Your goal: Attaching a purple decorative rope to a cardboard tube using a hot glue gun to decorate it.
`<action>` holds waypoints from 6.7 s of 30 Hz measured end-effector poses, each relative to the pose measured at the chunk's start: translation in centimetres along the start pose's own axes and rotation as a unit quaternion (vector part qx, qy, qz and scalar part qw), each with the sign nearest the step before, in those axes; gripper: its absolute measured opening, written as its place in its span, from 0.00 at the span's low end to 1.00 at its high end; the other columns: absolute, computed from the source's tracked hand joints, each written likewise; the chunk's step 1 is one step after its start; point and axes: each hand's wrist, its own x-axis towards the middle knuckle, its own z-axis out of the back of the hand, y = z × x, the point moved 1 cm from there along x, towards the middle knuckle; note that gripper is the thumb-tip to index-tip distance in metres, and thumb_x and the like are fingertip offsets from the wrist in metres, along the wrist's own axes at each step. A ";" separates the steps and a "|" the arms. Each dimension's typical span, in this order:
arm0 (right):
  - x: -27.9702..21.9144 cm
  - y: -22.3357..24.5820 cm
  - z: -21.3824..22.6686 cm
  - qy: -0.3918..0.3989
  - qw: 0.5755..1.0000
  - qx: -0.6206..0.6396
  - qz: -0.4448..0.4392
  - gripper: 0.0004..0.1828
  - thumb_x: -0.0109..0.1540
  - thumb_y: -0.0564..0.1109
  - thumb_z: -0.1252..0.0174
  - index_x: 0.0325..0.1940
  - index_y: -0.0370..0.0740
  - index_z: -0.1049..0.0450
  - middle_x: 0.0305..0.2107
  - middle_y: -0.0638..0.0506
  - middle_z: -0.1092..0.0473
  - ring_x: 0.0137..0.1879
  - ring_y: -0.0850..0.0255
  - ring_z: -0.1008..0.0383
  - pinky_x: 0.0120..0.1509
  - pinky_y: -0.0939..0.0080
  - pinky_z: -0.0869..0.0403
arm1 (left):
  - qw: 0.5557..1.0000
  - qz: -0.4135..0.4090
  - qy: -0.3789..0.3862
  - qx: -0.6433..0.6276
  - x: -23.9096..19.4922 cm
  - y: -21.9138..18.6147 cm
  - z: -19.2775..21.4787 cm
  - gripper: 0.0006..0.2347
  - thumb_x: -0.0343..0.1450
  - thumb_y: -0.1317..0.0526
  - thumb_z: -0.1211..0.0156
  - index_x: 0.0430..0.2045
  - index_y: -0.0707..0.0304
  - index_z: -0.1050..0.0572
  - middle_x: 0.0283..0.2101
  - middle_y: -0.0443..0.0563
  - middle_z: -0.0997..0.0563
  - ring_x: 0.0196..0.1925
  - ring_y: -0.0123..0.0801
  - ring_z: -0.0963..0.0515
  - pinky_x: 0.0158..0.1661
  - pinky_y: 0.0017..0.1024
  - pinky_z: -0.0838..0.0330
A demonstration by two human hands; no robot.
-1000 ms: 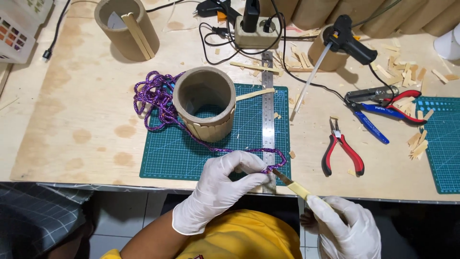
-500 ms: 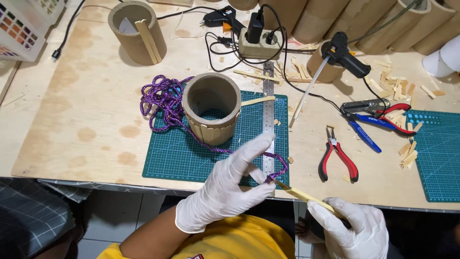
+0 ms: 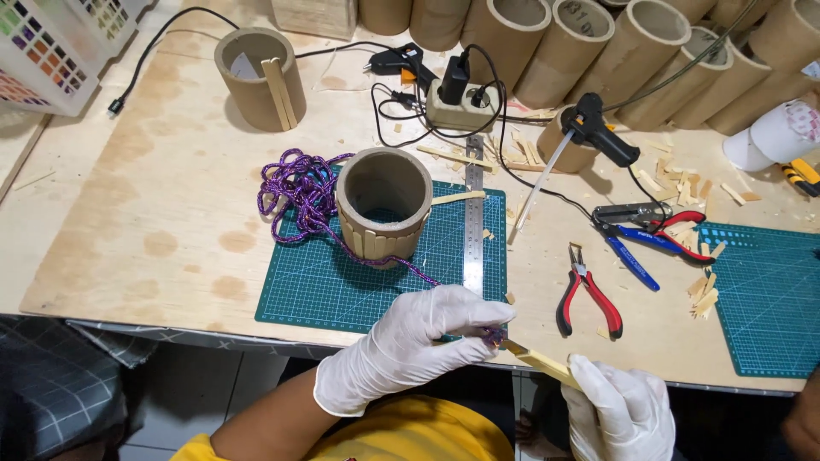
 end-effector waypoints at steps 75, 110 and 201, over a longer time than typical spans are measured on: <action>13.3 3.1 -3.3 0.173 0.885 0.432 0.016 0.14 0.57 0.40 0.31 0.47 0.45 0.18 0.38 0.52 0.20 0.42 0.64 0.17 0.50 0.68 0.18 | 0.980 -0.035 0.029 0.192 2.2 0.5 0.6 0.10 0.77 0.64 0.51 0.45 0.69 0.24 0.38 0.60 0.23 0.36 0.49 0.22 0.38 0.41 0.24; 14.7 3.1 -7.3 0.170 0.767 0.587 -0.196 0.06 0.48 0.31 0.26 0.26 0.35 0.16 0.27 0.45 0.19 0.34 0.58 0.17 0.44 0.63 0.14 | 0.956 -0.130 -0.048 0.258 3.1 -3.0 9.6 0.07 0.74 0.61 0.37 0.46 0.55 0.20 0.44 0.47 0.14 0.39 0.33 0.12 0.40 0.31 0.18; 16.2 -9.8 -11.3 0.204 -0.070 0.815 -0.538 0.33 0.65 0.37 0.50 0.74 0.34 0.46 0.63 0.38 0.40 0.67 0.56 0.37 0.73 0.50 0.33 | 0.963 -0.065 0.194 0.174 9.1 2.9 20.6 0.08 0.77 0.57 0.47 0.43 0.52 0.21 0.56 0.58 0.28 0.73 0.65 0.39 0.71 0.56 0.44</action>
